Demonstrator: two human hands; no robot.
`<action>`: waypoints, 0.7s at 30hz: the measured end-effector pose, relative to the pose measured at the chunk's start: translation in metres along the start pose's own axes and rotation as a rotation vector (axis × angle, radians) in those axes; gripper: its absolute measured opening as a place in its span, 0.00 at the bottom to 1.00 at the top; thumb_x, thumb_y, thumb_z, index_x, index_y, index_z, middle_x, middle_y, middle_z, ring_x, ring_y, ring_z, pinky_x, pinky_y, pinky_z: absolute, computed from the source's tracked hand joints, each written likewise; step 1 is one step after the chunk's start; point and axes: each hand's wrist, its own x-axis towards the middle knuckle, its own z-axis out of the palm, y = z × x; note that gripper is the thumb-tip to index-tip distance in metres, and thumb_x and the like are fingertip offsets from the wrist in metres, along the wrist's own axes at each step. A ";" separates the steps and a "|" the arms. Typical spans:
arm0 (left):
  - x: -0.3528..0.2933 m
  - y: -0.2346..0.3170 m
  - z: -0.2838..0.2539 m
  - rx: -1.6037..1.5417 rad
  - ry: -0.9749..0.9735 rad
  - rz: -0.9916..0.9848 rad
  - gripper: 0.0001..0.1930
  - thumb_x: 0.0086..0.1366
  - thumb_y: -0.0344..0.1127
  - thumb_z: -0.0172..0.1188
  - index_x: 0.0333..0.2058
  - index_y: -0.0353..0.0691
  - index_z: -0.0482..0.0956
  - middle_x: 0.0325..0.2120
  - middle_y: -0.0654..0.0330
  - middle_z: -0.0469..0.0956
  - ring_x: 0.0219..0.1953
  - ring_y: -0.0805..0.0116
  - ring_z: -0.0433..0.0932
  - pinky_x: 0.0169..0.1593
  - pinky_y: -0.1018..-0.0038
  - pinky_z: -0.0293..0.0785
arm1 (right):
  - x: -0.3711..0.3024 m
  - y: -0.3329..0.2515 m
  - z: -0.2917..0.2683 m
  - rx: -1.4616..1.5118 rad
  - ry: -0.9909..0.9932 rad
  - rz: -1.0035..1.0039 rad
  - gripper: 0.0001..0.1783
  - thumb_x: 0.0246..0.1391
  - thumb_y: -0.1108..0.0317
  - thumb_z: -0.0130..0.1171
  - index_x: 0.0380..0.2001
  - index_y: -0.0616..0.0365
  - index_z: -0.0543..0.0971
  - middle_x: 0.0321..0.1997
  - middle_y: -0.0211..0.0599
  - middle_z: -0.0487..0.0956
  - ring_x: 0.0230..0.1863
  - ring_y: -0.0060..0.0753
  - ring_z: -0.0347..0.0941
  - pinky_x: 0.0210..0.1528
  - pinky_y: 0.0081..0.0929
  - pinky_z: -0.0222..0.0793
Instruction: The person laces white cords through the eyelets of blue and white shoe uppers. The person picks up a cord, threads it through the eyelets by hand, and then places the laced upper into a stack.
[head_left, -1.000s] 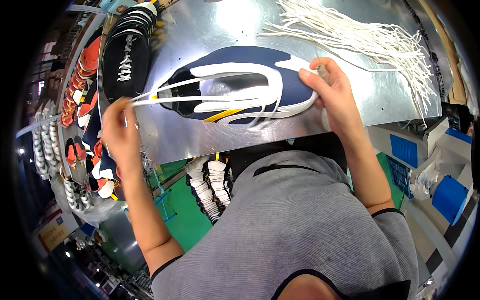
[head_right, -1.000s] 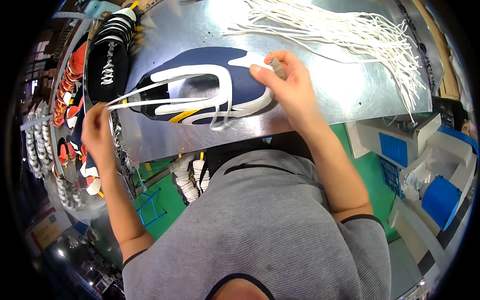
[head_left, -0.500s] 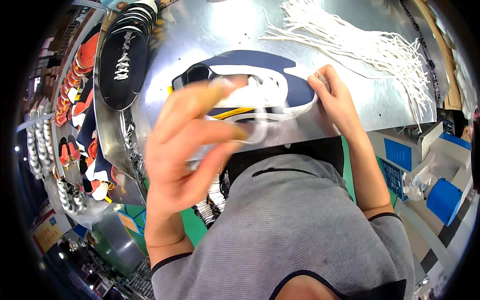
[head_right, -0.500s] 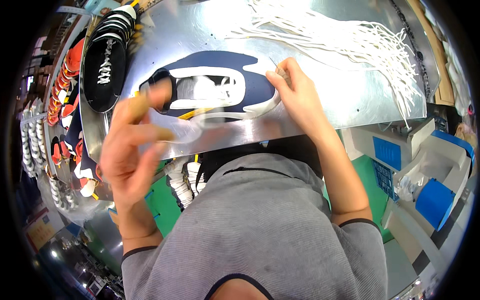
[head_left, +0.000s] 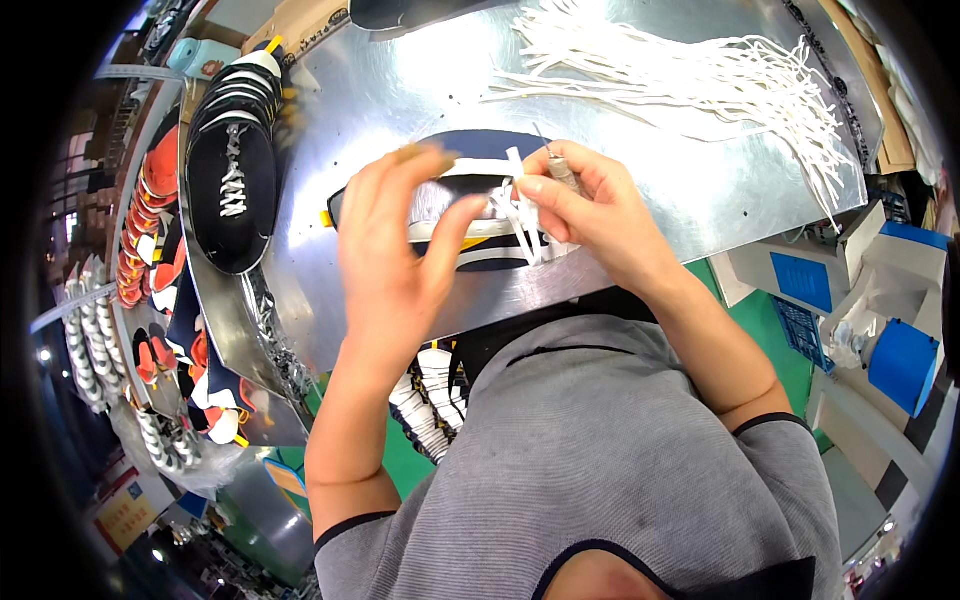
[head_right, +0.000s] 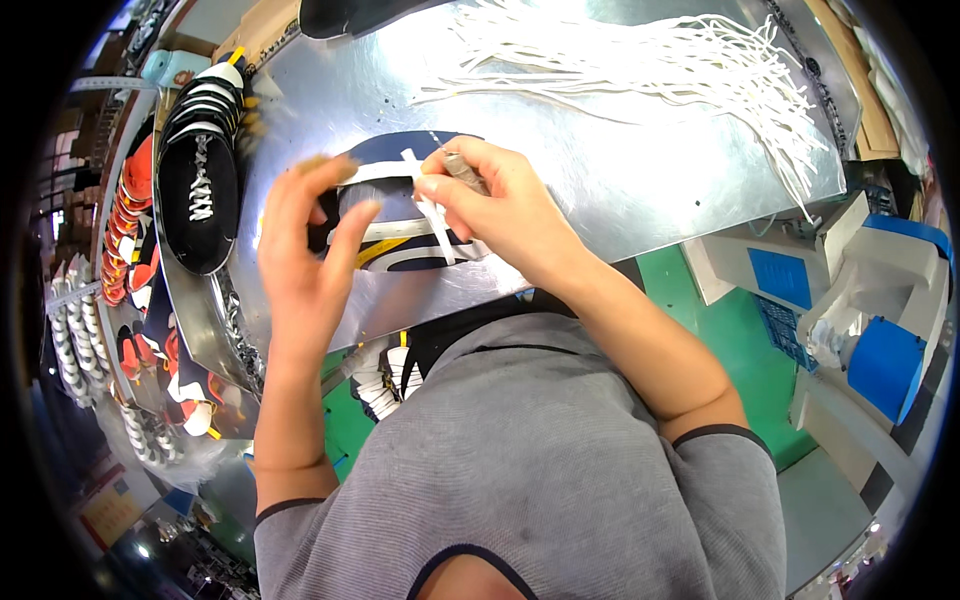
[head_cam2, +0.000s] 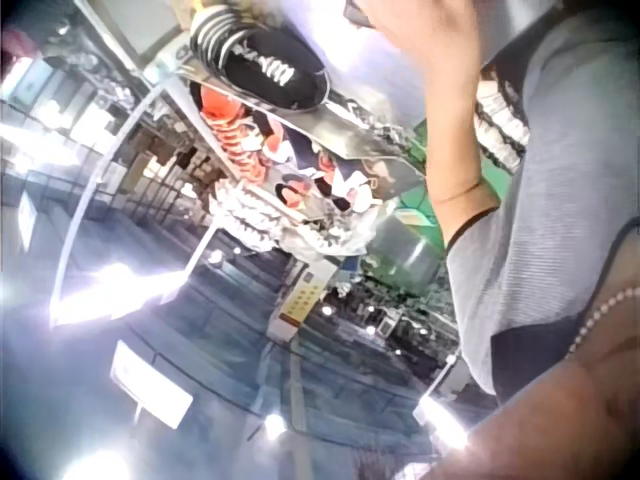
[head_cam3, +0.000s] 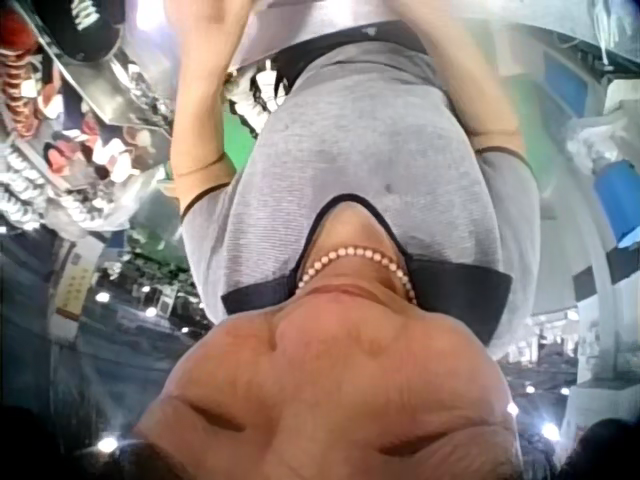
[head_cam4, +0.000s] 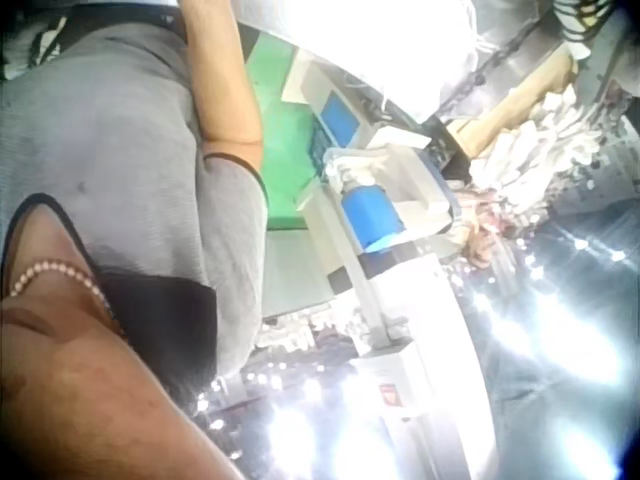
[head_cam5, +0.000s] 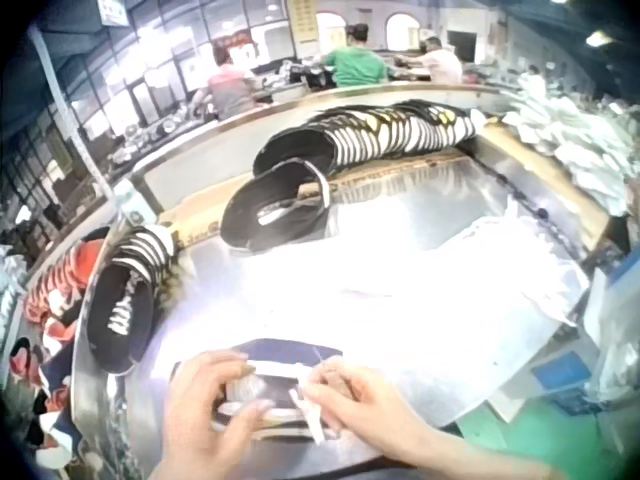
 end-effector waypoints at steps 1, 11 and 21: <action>-0.007 -0.004 -0.007 0.081 -0.037 -0.102 0.10 0.55 0.27 0.68 0.35 0.35 0.79 0.39 0.53 0.79 0.43 0.53 0.76 0.47 0.63 0.72 | 0.003 0.003 -0.002 0.006 0.010 -0.004 0.07 0.56 0.70 0.62 0.38 0.60 0.79 0.29 0.28 0.78 0.25 0.13 0.67 0.27 0.14 0.63; 0.003 -0.033 0.024 -0.877 -0.601 -1.203 0.24 0.64 0.56 0.63 0.39 0.36 0.80 0.32 0.63 0.79 0.28 0.77 0.76 0.34 0.79 0.73 | 0.016 0.027 0.004 -0.464 0.201 -0.113 0.18 0.53 0.72 0.66 0.47 0.60 0.75 0.30 0.32 0.81 0.30 0.18 0.73 0.33 0.19 0.69; -0.022 -0.026 0.043 -0.684 -0.080 -0.599 0.10 0.58 0.27 0.68 0.38 0.32 0.82 0.34 0.61 0.84 0.34 0.76 0.81 0.37 0.79 0.75 | 0.000 0.021 0.005 -0.613 0.150 -0.276 0.15 0.55 0.65 0.62 0.41 0.63 0.73 0.30 0.44 0.82 0.34 0.46 0.79 0.39 0.36 0.72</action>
